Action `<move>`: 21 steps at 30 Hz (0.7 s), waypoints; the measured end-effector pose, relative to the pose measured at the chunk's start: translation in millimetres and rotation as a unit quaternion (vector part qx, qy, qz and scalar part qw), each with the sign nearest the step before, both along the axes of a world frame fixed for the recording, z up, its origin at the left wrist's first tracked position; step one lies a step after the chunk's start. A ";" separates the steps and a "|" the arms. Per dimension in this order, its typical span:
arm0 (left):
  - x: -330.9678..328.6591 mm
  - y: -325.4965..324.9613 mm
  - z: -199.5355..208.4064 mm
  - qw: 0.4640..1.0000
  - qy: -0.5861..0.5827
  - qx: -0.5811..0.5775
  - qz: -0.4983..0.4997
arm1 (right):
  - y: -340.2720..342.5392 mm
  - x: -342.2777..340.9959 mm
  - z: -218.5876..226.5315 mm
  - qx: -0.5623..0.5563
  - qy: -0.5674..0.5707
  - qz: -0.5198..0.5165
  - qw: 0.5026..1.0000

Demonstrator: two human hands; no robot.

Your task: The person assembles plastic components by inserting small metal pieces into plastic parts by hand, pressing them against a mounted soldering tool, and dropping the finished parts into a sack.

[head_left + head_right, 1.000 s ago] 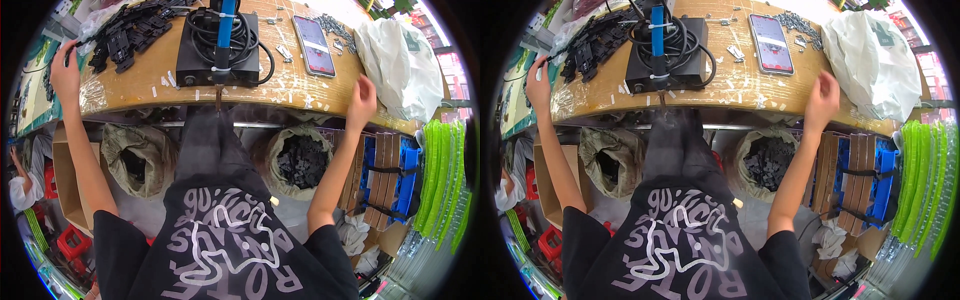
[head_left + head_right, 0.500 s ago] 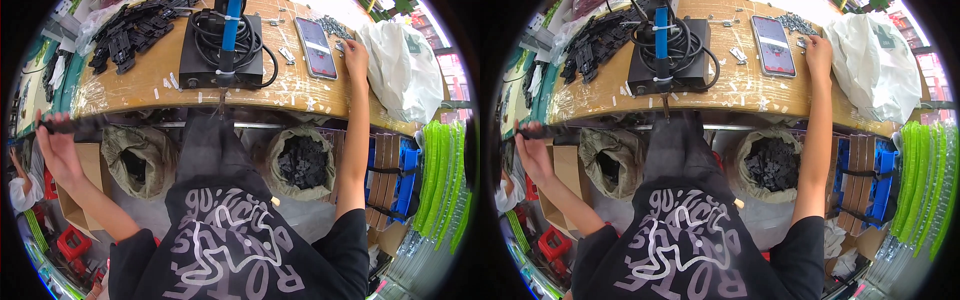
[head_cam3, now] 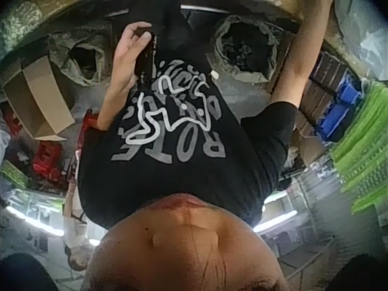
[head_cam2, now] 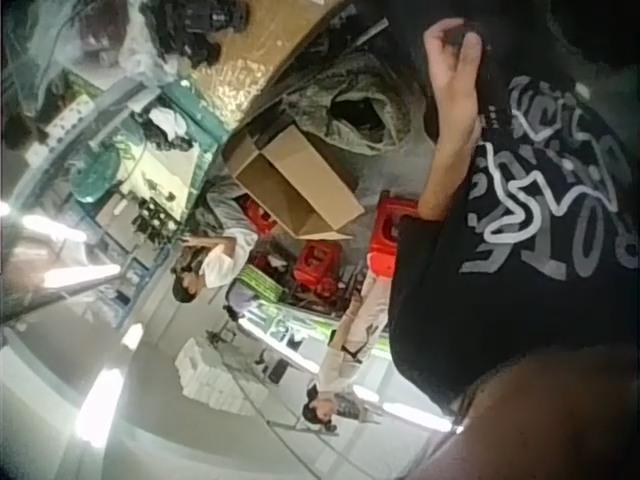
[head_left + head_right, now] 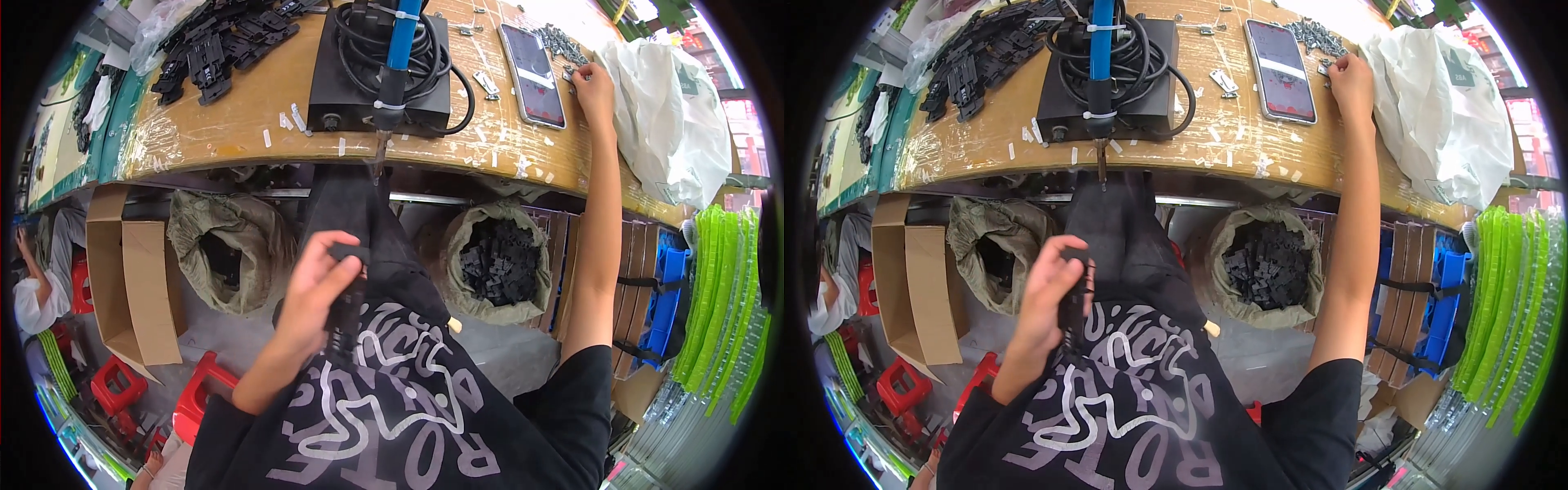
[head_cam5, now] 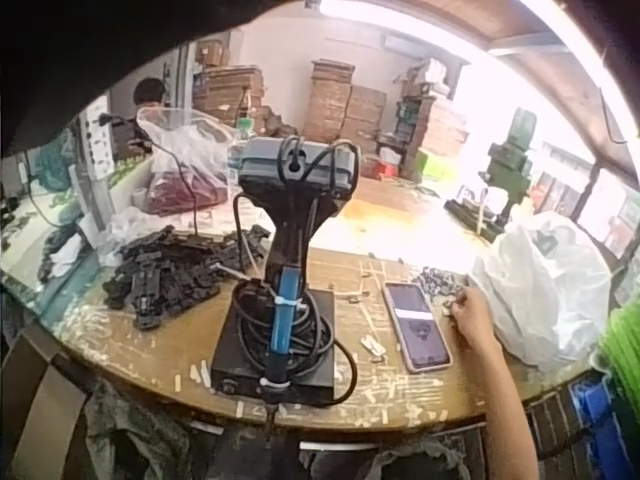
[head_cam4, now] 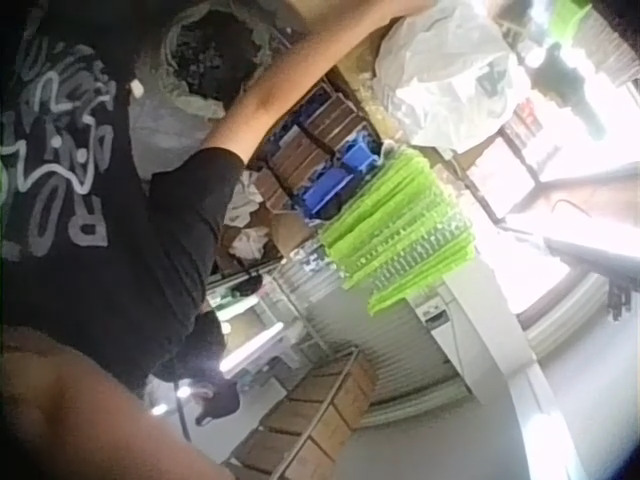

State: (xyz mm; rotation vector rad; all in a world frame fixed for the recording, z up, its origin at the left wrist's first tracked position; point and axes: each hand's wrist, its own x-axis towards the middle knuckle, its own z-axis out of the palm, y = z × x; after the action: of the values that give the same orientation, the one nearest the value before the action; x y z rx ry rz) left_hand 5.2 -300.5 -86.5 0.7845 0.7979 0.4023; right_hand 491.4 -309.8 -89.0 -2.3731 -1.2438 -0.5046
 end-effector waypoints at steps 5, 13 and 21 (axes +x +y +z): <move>8.8 -21.2 2.9 0.994 -0.029 -0.090 -0.057 | -2.1 1.6 4.6 -0.005 0.037 -0.020 0.999; 8.5 -18.3 -4.5 0.988 -0.020 -0.133 -0.082 | -0.8 4.8 1.9 0.015 0.050 -0.030 0.998; 5.6 -16.8 -12.6 0.953 0.011 -0.267 -0.142 | 23.8 12.0 3.7 -0.010 0.104 0.041 0.994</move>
State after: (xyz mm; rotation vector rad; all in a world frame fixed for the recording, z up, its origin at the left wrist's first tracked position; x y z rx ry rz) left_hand 10.8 -317.4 -99.1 0.3843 0.7530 -0.0842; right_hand 503.4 -286.1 -85.3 -2.3106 -1.2492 -0.2151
